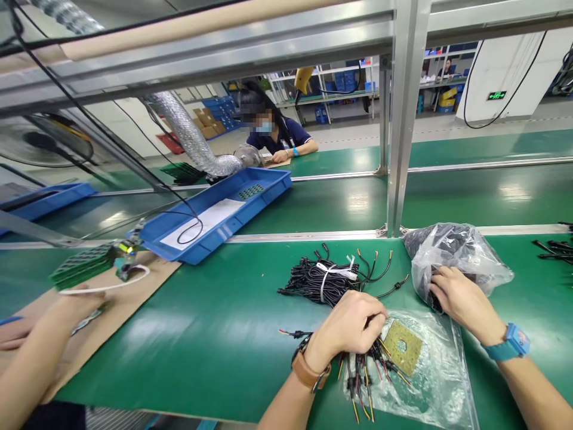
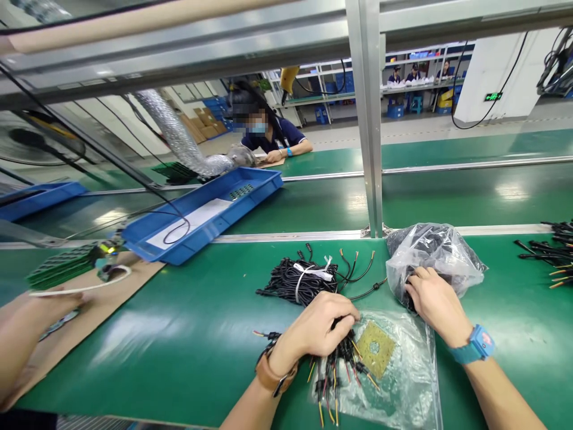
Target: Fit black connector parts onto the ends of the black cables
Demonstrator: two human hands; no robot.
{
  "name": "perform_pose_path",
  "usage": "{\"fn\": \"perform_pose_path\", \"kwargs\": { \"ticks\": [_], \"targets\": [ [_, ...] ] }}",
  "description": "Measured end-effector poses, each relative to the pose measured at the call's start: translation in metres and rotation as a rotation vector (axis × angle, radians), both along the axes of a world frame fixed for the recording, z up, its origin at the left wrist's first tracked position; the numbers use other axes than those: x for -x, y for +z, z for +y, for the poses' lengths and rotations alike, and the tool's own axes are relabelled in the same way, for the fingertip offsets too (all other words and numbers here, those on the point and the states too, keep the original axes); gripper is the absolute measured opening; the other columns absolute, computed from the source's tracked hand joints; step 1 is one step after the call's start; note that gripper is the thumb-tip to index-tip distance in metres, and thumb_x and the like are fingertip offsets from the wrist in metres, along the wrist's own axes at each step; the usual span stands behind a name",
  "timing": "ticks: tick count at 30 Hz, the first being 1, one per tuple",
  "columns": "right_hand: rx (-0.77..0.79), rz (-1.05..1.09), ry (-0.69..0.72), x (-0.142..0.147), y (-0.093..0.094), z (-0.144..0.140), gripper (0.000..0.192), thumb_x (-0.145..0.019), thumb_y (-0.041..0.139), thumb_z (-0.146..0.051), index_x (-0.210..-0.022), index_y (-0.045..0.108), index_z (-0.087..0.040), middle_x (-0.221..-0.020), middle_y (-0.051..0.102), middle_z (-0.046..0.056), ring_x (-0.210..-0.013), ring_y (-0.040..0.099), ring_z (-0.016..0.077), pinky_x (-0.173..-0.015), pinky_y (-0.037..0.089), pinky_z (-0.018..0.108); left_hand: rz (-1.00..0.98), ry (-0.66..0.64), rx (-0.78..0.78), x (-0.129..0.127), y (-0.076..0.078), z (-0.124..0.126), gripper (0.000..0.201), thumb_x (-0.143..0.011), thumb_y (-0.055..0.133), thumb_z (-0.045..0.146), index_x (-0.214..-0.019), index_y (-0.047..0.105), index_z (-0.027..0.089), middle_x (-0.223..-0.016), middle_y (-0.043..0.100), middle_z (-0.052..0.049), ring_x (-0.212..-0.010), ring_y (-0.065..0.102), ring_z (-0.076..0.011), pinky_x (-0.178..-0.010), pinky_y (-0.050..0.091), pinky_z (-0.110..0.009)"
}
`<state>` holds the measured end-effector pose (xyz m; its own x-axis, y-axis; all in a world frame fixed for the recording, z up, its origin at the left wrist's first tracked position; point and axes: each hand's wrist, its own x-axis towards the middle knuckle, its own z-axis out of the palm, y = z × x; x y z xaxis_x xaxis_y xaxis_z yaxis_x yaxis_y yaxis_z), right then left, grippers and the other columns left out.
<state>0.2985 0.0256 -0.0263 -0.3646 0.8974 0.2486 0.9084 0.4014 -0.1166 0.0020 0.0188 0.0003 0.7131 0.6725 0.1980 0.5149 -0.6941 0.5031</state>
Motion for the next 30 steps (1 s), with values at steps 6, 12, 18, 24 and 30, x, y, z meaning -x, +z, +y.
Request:
{"fn": "perform_pose_path", "kwargs": {
  "ticks": [6, 12, 18, 24, 30],
  "targets": [
    [0.023, -0.076, -0.089, 0.005, -0.009, -0.001, 0.023, -0.102, 0.052, -0.027, -0.085, 0.066, -0.020, -0.084, 0.067, 0.007, -0.084, 0.057, 0.0277, -0.074, 0.043, 0.038, 0.138, 0.271, -0.037, -0.038, -0.011, 0.002, 0.019, -0.095, 0.051, 0.016, -0.109, 0.063, 0.014, -0.103, 0.070, -0.011, -0.097, 0.067, -0.0252, -0.085, 0.053, -0.036],
    [0.040, -0.082, -0.090, 0.005, -0.006, -0.002, 0.029, -0.103, 0.049, -0.028, -0.082, 0.067, -0.019, -0.085, 0.069, 0.009, -0.083, 0.060, 0.0271, -0.079, 0.043, 0.038, 0.467, 0.291, -0.127, -0.053, -0.011, 0.008, 0.020, -0.093, 0.048, 0.008, -0.104, 0.064, 0.014, -0.101, 0.069, -0.012, -0.100, 0.065, -0.0283, -0.092, 0.050, -0.043],
    [0.134, -0.048, -0.086, 0.003, -0.005, -0.006, 0.019, -0.096, 0.056, -0.024, -0.081, 0.067, -0.019, -0.087, 0.069, 0.010, -0.086, 0.061, 0.0281, -0.077, 0.042, 0.037, 0.348, -0.058, 0.136, -0.014, 0.018, 0.007, 0.009, -0.089, 0.063, 0.022, -0.090, 0.072, 0.023, -0.088, 0.074, -0.002, -0.085, 0.070, -0.0202, -0.079, 0.050, -0.027],
    [0.187, 0.034, -0.138, 0.006, -0.004, -0.005, 0.007, -0.093, 0.060, -0.021, -0.089, 0.065, -0.018, -0.088, 0.070, 0.010, -0.089, 0.064, 0.0287, -0.075, 0.041, 0.034, 0.451, 0.322, -0.058, -0.051, 0.011, 0.030, 0.013, -0.098, 0.057, 0.025, -0.101, 0.067, 0.016, -0.100, 0.070, -0.010, -0.095, 0.069, -0.0226, -0.085, 0.053, -0.031],
    [0.197, 0.064, -0.127, 0.005, -0.002, -0.003, 0.015, -0.096, 0.055, -0.018, -0.083, 0.061, -0.019, -0.083, 0.069, 0.007, -0.083, 0.065, 0.0236, -0.072, 0.041, 0.031, 0.496, 0.502, -0.069, -0.096, -0.016, 0.053, 0.017, -0.089, 0.053, 0.001, -0.104, 0.060, 0.003, -0.103, 0.066, -0.023, -0.103, 0.067, -0.0320, -0.083, 0.053, -0.039]
  ]
}}
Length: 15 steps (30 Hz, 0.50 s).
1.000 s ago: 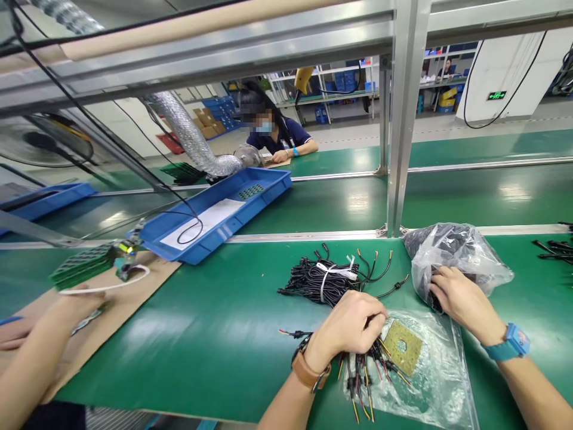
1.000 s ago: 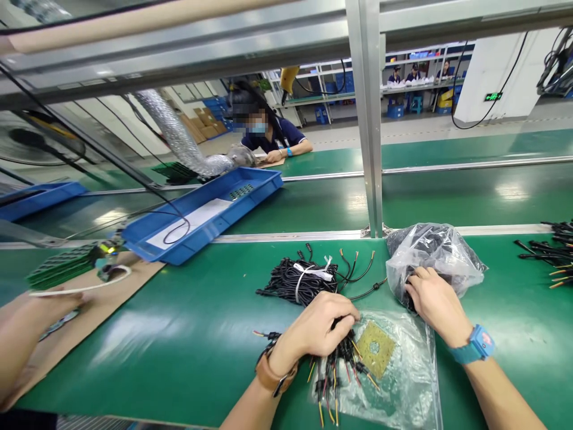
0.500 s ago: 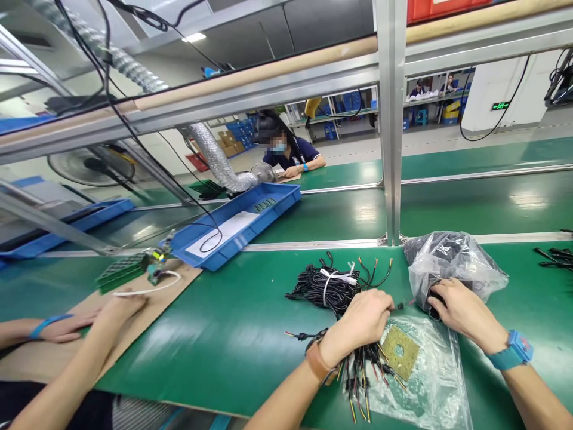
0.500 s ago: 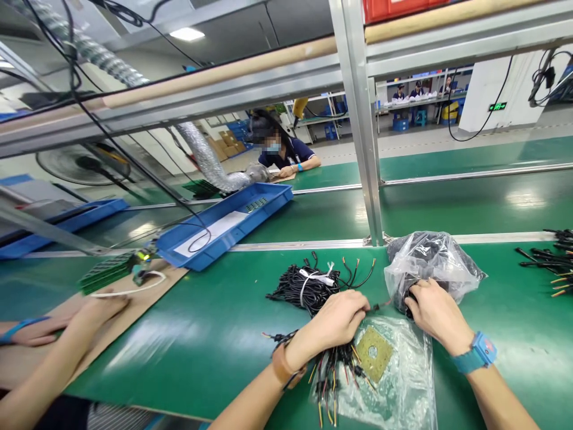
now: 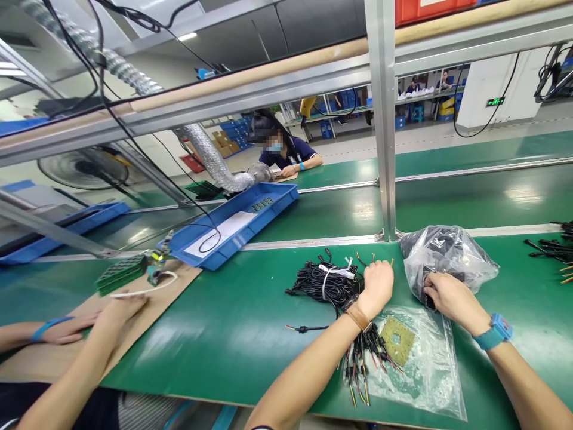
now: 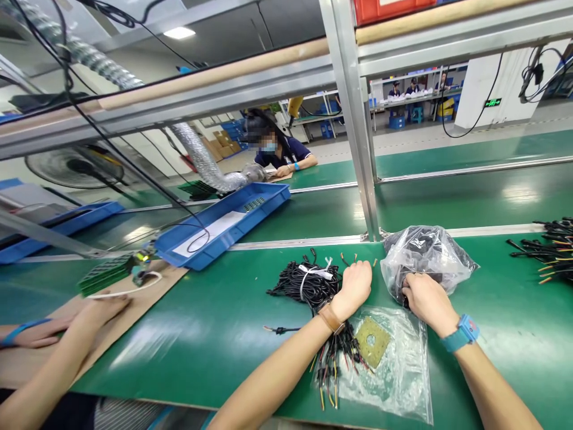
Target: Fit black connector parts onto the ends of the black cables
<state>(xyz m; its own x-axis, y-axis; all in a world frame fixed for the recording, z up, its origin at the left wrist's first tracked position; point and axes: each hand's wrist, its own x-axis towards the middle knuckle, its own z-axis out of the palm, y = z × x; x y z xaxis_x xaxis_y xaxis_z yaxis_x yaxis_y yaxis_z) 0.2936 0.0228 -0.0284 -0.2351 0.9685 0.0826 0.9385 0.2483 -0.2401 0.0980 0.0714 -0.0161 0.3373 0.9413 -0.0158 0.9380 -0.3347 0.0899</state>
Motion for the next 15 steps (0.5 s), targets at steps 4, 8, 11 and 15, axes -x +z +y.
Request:
{"fn": "perform_pose_path", "kwargs": {
  "ticks": [4, 8, 11, 15],
  "targets": [
    [-0.011, 0.016, 0.014, 0.000, 0.000, -0.001, 0.012, -0.094, 0.059, -0.018, -0.082, 0.060, -0.020, -0.083, 0.069, 0.006, -0.083, 0.064, 0.0237, -0.071, 0.040, 0.030, -0.047, -0.015, 0.013, 0.010, 0.008, -0.009, 0.013, -0.088, 0.053, 0.003, -0.099, 0.059, 0.007, -0.097, 0.066, -0.020, -0.094, 0.068, -0.0310, -0.077, 0.051, -0.037],
    [-0.021, 0.033, 0.021, 0.003, -0.003, -0.002, 0.014, -0.094, 0.056, -0.014, -0.081, 0.057, -0.020, -0.078, 0.068, 0.004, -0.079, 0.063, 0.0220, -0.067, 0.038, 0.029, -0.243, -0.235, 0.084, 0.048, 0.025, -0.038, 0.009, -0.099, 0.045, 0.016, -0.101, 0.054, 0.017, -0.082, 0.065, -0.004, -0.073, 0.064, -0.0197, -0.069, 0.046, -0.030],
    [-0.049, 0.040, 0.004, 0.004, -0.005, 0.000, 0.019, -0.099, 0.049, -0.019, -0.082, 0.056, -0.020, -0.081, 0.067, 0.006, -0.081, 0.063, 0.0228, -0.070, 0.039, 0.030, -0.372, -0.438, 0.095, 0.075, 0.024, -0.056, 0.007, -0.095, 0.049, 0.014, -0.094, 0.053, 0.020, -0.084, 0.063, -0.002, -0.076, 0.059, -0.0184, -0.075, 0.044, -0.031],
    [-0.105, 0.037, -0.050, 0.001, 0.003, 0.001, 0.032, -0.106, 0.041, -0.033, -0.078, 0.053, -0.021, -0.077, 0.065, 0.007, -0.074, 0.062, 0.0236, -0.067, 0.038, 0.032, -0.381, -0.500, 0.104, 0.085, 0.006, -0.062, 0.014, -0.093, 0.049, 0.007, -0.088, 0.055, 0.019, -0.088, 0.063, -0.003, -0.082, 0.057, -0.0183, -0.080, 0.043, -0.031]
  ]
}}
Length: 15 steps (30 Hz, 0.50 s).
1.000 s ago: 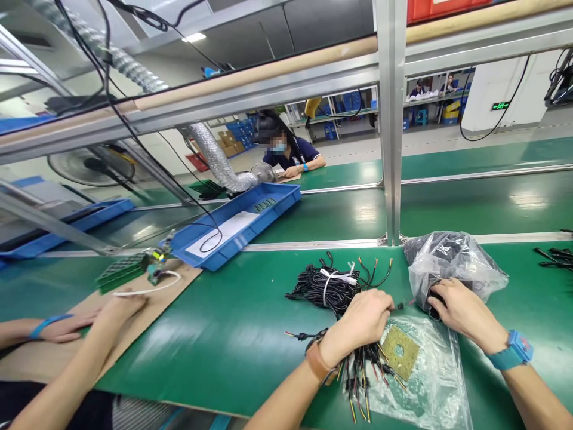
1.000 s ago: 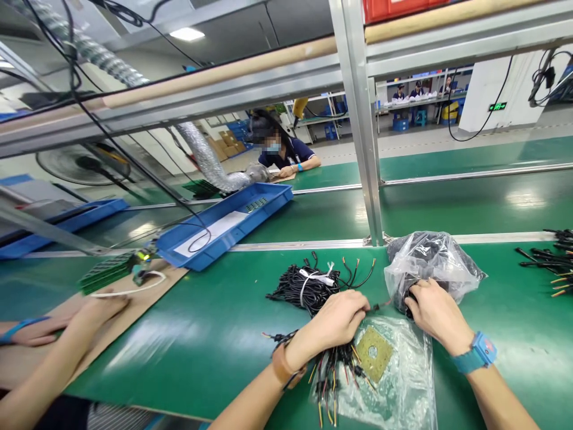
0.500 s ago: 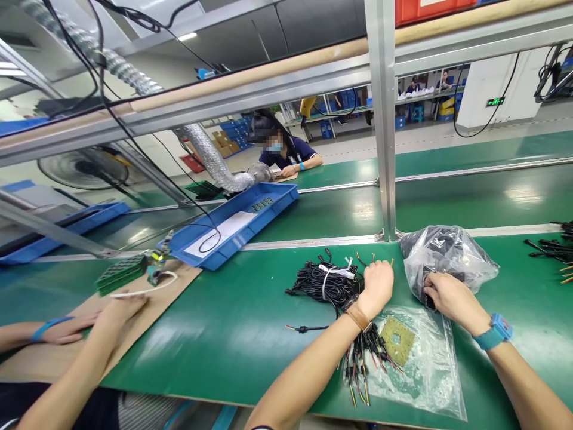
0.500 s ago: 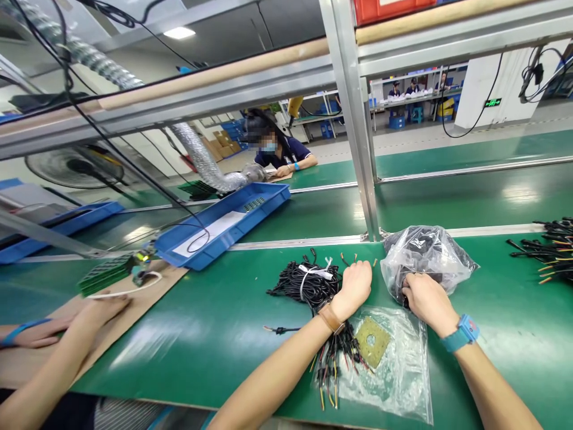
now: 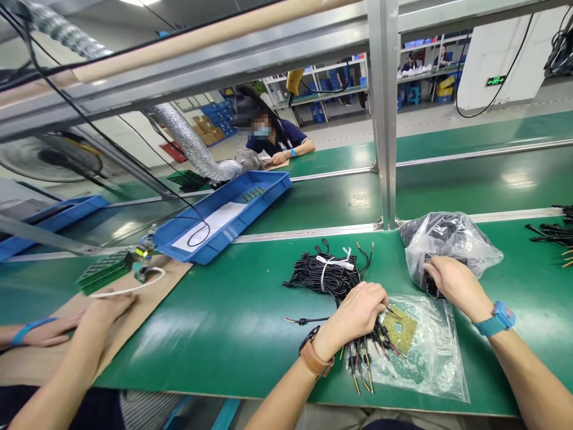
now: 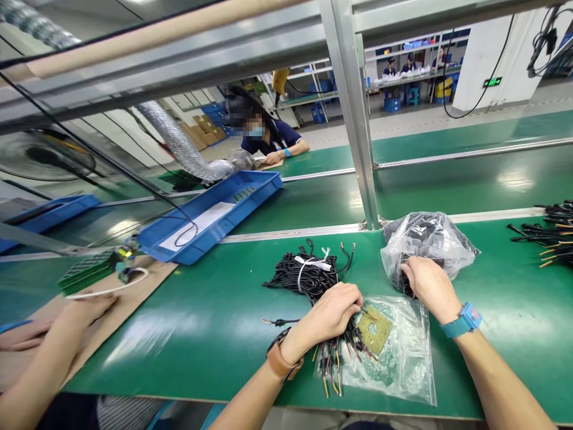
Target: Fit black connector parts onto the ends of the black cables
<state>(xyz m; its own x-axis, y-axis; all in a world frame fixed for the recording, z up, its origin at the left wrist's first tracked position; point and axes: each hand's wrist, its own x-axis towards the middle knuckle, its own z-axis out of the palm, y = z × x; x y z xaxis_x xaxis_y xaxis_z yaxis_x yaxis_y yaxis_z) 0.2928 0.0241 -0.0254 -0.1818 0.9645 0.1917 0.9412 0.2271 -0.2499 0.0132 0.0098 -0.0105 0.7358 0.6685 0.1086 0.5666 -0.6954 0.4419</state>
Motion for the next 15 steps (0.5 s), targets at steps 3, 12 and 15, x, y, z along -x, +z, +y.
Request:
{"fn": "perform_pose_path", "kwargs": {
  "ticks": [3, 12, 15],
  "targets": [
    [-0.085, 0.030, 0.010, 0.002, 0.013, -0.005, 0.039, -0.107, 0.037, -0.042, -0.075, 0.049, -0.023, -0.067, 0.059, 0.004, -0.062, 0.057, 0.0214, -0.060, 0.034, 0.032, 0.019, 0.019, -0.014, -0.004, -0.010, 0.003, 0.017, -0.093, 0.050, 0.004, -0.085, 0.057, 0.018, -0.087, 0.061, -0.004, -0.083, 0.055, -0.0183, -0.079, 0.043, -0.030],
    [0.037, 0.322, 0.387, 0.047, 0.023, -0.026, 0.023, -0.106, 0.045, -0.033, -0.094, 0.060, -0.020, -0.084, 0.067, 0.006, -0.077, 0.062, 0.0208, -0.071, 0.048, 0.032, 0.171, -0.027, -0.097, -0.008, -0.012, 0.005, 0.020, -0.096, 0.055, 0.010, -0.079, 0.064, 0.017, -0.081, 0.060, -0.004, -0.082, 0.055, -0.0192, -0.076, 0.040, -0.032],
    [0.127, 0.344, 0.460, 0.049, 0.025, -0.028, 0.020, -0.104, 0.045, -0.027, -0.100, 0.062, -0.019, -0.091, 0.069, 0.009, -0.083, 0.063, 0.0218, -0.076, 0.049, 0.035, 0.149, -0.034, -0.096, -0.008, -0.012, 0.006, 0.021, -0.097, 0.054, 0.011, -0.080, 0.065, 0.016, -0.080, 0.060, -0.004, -0.079, 0.056, -0.0188, -0.073, 0.040, -0.032]
  ]
}}
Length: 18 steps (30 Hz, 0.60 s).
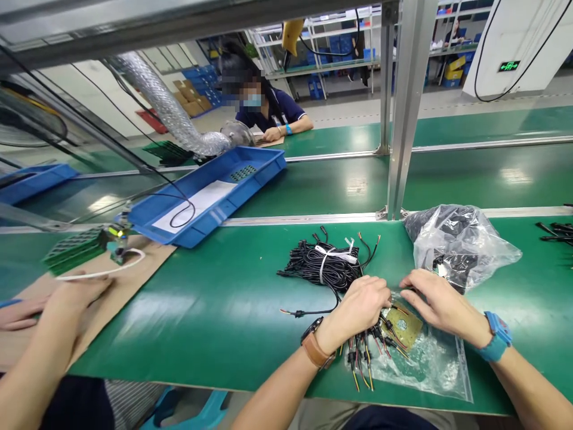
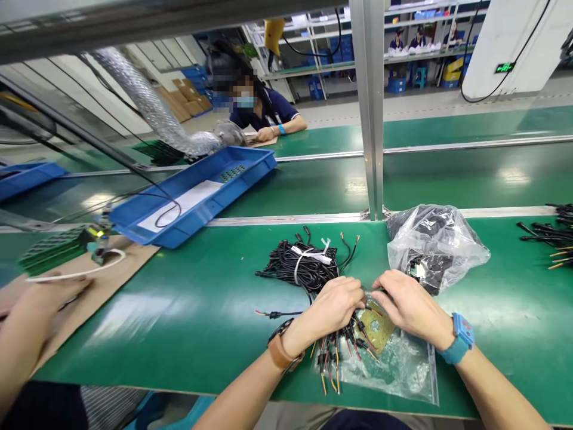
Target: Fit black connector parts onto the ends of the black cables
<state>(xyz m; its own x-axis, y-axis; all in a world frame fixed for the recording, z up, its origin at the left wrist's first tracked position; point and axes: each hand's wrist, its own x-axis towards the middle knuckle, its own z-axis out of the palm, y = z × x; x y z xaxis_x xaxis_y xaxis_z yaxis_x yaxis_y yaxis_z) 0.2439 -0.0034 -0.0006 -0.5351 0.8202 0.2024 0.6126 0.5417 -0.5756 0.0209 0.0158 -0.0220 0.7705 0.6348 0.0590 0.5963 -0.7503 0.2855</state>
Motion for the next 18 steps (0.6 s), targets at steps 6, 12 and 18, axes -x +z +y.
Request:
{"fn": "perform_pose_path", "kwargs": {
  "ticks": [6, 12, 18],
  "targets": [
    [0.203, -0.221, 0.063, -0.009, -0.001, -0.004, 0.018, -0.098, 0.055, -0.025, -0.114, 0.064, -0.020, -0.063, 0.061, -0.003, -0.056, 0.057, 0.0168, -0.058, 0.035, 0.029, -0.087, -0.044, 0.042, 0.005, -0.003, 0.004, 0.019, -0.097, 0.052, 0.009, -0.085, 0.065, 0.017, -0.083, 0.063, -0.003, -0.080, 0.058, -0.0173, -0.076, 0.041, -0.030],
    [0.100, -0.345, 0.041, 0.011, -0.023, -0.003, 0.008, -0.089, 0.057, -0.015, -0.092, 0.062, -0.021, -0.063, 0.064, -0.002, -0.057, 0.060, 0.0173, -0.056, 0.026, 0.029, -0.174, -0.098, 0.139, 0.013, 0.001, 0.006, 0.018, -0.100, 0.050, 0.013, -0.089, 0.062, 0.018, -0.084, 0.062, -0.003, -0.082, 0.058, -0.0171, -0.081, 0.044, -0.030],
    [0.046, -0.296, -0.003, 0.020, -0.035, 0.006, 0.013, -0.097, 0.049, -0.017, -0.089, 0.060, -0.020, -0.071, 0.066, 0.001, -0.064, 0.062, 0.0179, -0.061, 0.033, 0.028, -0.274, -0.078, 0.225, 0.018, 0.006, 0.004, 0.008, -0.099, 0.051, 0.016, -0.093, 0.055, 0.019, -0.090, 0.060, -0.005, -0.088, 0.057, -0.0192, -0.083, 0.048, -0.031]
  ]
}}
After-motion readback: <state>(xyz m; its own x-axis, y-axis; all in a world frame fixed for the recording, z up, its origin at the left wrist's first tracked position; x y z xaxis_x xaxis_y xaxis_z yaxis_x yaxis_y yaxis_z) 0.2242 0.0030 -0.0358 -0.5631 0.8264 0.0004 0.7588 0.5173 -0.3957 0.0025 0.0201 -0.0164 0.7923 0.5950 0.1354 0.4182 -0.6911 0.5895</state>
